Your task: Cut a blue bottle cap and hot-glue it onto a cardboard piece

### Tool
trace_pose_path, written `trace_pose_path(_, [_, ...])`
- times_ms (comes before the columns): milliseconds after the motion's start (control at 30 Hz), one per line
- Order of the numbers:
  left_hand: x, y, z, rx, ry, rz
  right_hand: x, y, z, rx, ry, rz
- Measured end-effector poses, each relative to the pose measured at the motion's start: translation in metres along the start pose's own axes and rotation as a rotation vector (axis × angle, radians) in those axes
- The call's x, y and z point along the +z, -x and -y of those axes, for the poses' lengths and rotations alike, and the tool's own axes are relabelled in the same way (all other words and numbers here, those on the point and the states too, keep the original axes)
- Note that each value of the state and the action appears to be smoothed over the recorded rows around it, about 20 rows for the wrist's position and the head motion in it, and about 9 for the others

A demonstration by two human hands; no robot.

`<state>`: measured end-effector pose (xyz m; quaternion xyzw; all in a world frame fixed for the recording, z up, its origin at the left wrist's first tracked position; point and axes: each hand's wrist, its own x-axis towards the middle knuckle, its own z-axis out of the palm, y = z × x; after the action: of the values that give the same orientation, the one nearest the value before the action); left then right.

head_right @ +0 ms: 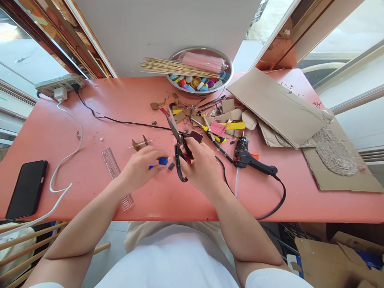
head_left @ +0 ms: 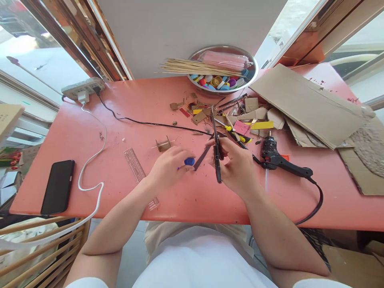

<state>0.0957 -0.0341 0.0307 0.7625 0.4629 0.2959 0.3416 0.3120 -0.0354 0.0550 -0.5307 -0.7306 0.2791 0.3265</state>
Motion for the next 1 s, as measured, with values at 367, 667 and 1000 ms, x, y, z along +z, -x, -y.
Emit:
trace_pose_path(367, [-0.022,-0.006,0.001,-0.238,1.091,-0.358,0.006,0.005,0.002,-0.162,0.206,0.164])
trace_pose_path(667, [-0.021,-0.003,0.012,-0.217,1.062,-0.445,0.014,0.01,-0.007,-0.367,0.398,0.099])
trace_pose_path(1000, [-0.023,-0.004,0.005,-0.218,1.026,-0.47,0.011,0.009,-0.009,-0.463,0.523,0.038])
